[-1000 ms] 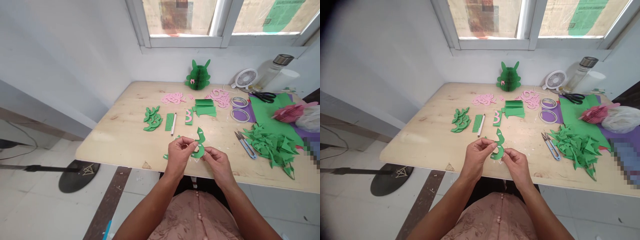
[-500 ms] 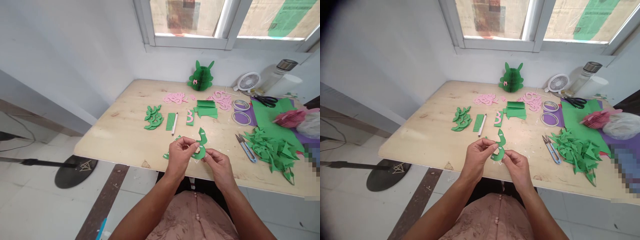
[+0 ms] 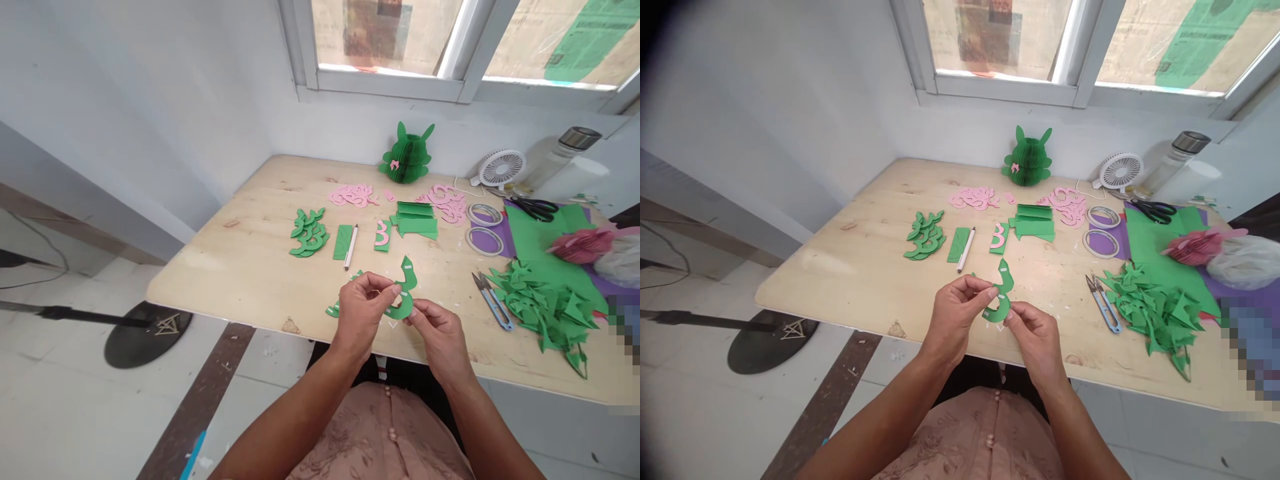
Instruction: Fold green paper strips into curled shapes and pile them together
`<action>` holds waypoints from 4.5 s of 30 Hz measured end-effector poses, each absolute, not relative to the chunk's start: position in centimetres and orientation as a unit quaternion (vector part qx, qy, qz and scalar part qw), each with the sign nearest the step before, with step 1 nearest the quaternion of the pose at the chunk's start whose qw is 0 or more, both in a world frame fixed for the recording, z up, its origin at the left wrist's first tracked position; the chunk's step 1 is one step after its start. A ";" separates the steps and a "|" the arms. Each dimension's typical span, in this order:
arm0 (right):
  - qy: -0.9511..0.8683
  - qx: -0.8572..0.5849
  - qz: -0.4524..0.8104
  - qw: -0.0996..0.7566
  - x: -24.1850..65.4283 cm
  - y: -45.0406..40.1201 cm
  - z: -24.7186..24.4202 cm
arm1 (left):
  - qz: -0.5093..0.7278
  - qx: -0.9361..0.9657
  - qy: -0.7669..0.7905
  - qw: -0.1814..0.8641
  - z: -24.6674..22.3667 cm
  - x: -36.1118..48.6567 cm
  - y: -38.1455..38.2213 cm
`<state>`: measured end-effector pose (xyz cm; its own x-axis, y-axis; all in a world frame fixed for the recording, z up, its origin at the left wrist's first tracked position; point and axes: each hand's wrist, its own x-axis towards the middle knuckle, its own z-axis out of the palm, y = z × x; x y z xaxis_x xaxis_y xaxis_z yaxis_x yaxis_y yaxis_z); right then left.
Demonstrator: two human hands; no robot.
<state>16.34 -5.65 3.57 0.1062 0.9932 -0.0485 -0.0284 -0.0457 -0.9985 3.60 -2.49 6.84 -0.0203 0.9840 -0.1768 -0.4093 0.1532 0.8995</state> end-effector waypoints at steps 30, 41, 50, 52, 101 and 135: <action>-0.476 -0.548 0.470 0.502 16.4 -5.9 3.6 | 0.568 0.309 0.440 0.623 7.2 3.5 -2.9; -0.435 -0.527 0.511 0.521 16.3 -5.9 3.1 | 0.514 0.325 0.434 0.664 7.0 2.7 -3.2; -0.423 -0.531 0.524 0.513 16.4 -5.9 2.8 | 0.519 0.339 0.440 0.650 7.1 2.6 -3.1; -0.423 -0.530 0.525 0.514 16.5 -5.9 2.7 | 0.519 0.340 0.441 0.649 7.2 2.6 -3.1; -0.867 -0.453 0.090 0.188 21.3 -10.0 2.6 | 0.529 0.256 0.485 0.648 4.2 2.9 -0.6; -0.321 -0.587 0.476 0.571 18.4 -5.7 4.9 | 0.491 0.309 0.496 0.647 5.0 4.5 -1.9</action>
<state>18.42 -5.70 4.89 0.3402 0.9207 -0.1914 -0.1666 -0.1413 -0.9758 4.55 -1.92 5.00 0.0266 0.9406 -0.3385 -0.3286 0.3281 0.8857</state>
